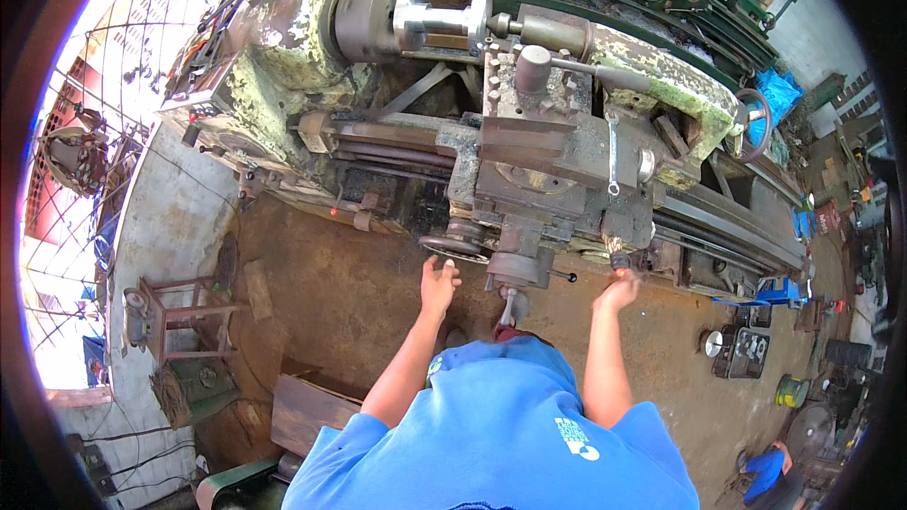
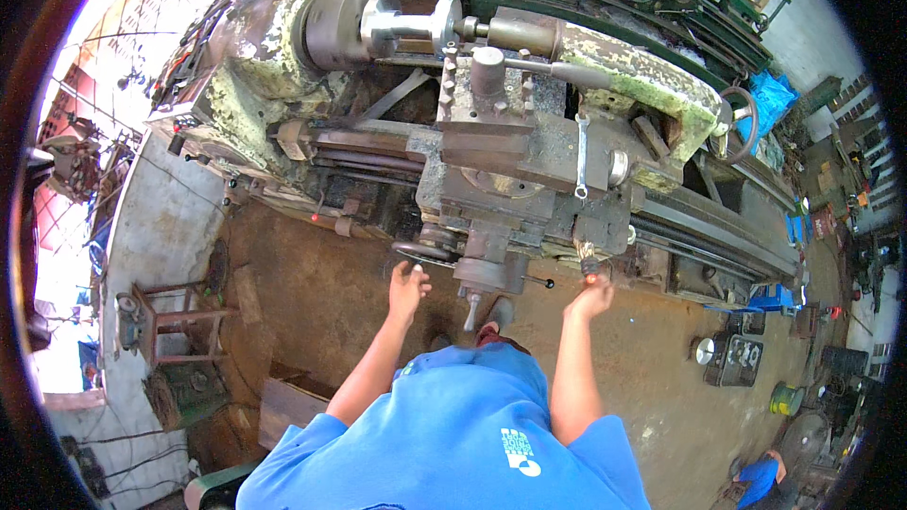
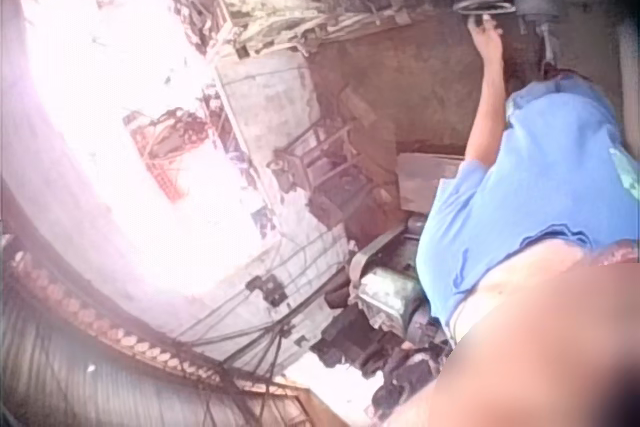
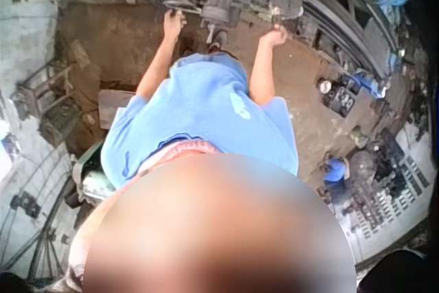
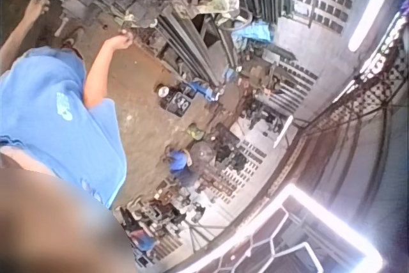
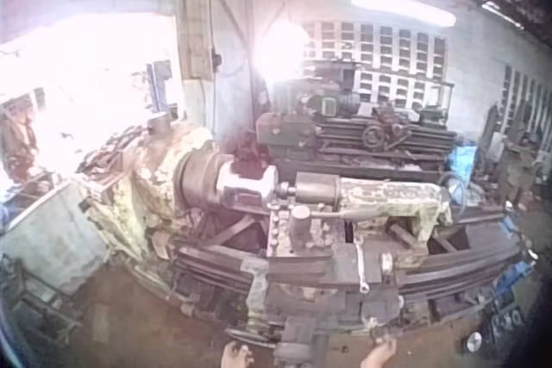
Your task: The person operates a metal lathe in a workshop, adjusting the tool post and carriage while a cylindrical metal workpiece rotates. They use a wrench to tighten a component on the lathe and repeatedly move the tool along the workpiece. The person also briefly interacts with another worker who hands them a piece of paper.
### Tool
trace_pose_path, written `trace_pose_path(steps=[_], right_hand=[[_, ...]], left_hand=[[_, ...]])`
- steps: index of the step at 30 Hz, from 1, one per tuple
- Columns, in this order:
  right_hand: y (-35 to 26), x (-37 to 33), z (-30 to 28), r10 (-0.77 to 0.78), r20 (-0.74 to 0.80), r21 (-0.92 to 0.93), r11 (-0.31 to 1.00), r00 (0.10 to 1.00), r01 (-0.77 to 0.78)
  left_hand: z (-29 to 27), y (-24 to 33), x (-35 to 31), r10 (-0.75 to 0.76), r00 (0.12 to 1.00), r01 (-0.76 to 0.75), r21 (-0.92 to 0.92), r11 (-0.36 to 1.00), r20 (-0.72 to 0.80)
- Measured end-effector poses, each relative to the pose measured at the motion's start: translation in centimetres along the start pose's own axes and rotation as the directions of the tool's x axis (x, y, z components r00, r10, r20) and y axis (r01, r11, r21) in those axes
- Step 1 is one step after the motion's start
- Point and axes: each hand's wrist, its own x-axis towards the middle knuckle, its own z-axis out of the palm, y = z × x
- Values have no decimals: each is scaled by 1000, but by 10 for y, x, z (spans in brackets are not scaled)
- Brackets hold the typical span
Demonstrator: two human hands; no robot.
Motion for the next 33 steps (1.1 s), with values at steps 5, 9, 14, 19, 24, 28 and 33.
trace_pose_path(steps=[5, 9, 14, 19, 24, 28, 33], right_hand=[[66, 14, -17, 626, 75, -378, 738, 776, -559], [96, 16, -3, 641, 86, -589, 650, 763, -480], [109, 19, -2, 629, 121, -760, 557, 768, -337], [119, 5, -19, 319, 471, -882, 134, 823, 452], [115, -29, -20, 295, 447, -895, 129, 845, 428], [102, -39, -19, 336, 451, -890, 94, 827, 447], [98, -25, -23, 429, 496, -852, 74, 755, 519]], left_hand=[[31, 31, 25, -66, 993, 53, -136, 989, -93], [47, 33, 41, -117, 979, 118, -2, 993, -168], [47, 25, 54, -190, 969, 196, 24, 980, -156], [42, 21, 61, -211, 971, 217, 47, 975, -115], [38, 24, 64, -230, 971, 234, 55, 971, -66], [36, 20, 68, -247, 967, 250, 27, 968, -66], [33, 8, 78, -237, 971, 237, 31, 971, -6]])
